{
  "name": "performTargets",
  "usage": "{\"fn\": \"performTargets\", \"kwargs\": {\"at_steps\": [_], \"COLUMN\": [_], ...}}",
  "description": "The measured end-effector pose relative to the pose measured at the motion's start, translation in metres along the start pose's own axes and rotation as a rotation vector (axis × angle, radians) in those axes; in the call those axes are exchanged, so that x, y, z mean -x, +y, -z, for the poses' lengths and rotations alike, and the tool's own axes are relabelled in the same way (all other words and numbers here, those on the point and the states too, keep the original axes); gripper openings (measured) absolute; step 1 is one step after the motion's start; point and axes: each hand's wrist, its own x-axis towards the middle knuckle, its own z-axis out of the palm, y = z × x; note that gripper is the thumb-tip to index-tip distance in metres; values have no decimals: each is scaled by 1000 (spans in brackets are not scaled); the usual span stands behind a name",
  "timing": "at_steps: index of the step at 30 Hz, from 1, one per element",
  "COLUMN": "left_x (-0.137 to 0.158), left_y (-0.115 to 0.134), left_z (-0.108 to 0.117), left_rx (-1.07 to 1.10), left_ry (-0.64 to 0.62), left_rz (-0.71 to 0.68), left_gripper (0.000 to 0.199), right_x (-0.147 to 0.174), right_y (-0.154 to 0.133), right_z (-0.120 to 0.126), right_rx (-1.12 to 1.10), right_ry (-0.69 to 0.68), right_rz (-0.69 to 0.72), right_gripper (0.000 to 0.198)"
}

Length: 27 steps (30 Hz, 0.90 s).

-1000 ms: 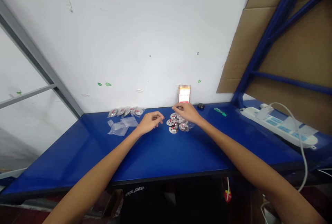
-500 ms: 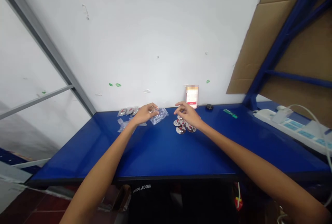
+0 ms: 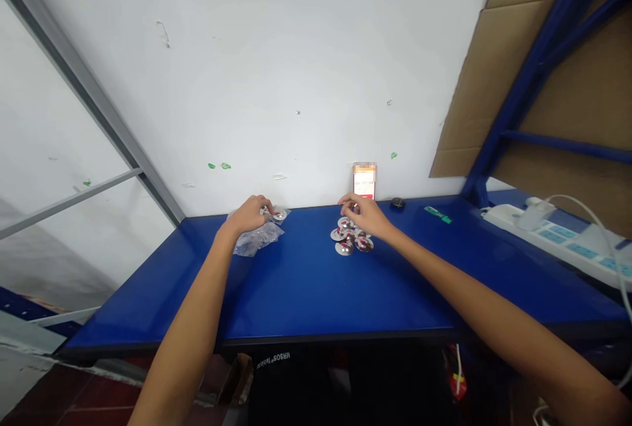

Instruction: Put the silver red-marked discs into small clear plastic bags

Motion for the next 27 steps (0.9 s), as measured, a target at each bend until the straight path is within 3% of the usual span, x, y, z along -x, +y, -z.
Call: {"fn": "performTargets", "kwargs": {"at_steps": [3,9,13,16,19,22,25,27], "left_x": [-10,-21,-25,-27,-28,-29,-26,-22], "left_y": [15,30,29,28,32,46,69,87], "left_z": [-24,-68,-69,-61,-52,-48,-51,-55], "left_rx": [-128,-334,-396,-351,-107,396,1005,1250], "left_ry": [123,43,69,140,304,439,436,371], "left_rz": [12,102,125,111,168,264,250,207], "left_gripper": [30,38,32,38,38,42,50,51], "right_x": [0,1,2,3,3,3,5,7], "right_y": [-2,-3,-5,-6,-8,-13,-19,-24], "right_z": [1,-2,-3,-3,-4,-9,-18,-27], "right_rx": [42,35,6,16,-8,-71,-181,-268], "right_ry": [-8,-79,-124,-124,-147,-137,-105,-97], "right_rz": [46,126,162,158,142,106,34,-41], "right_gripper": [23,30,35,35,37,33,26,26]}}
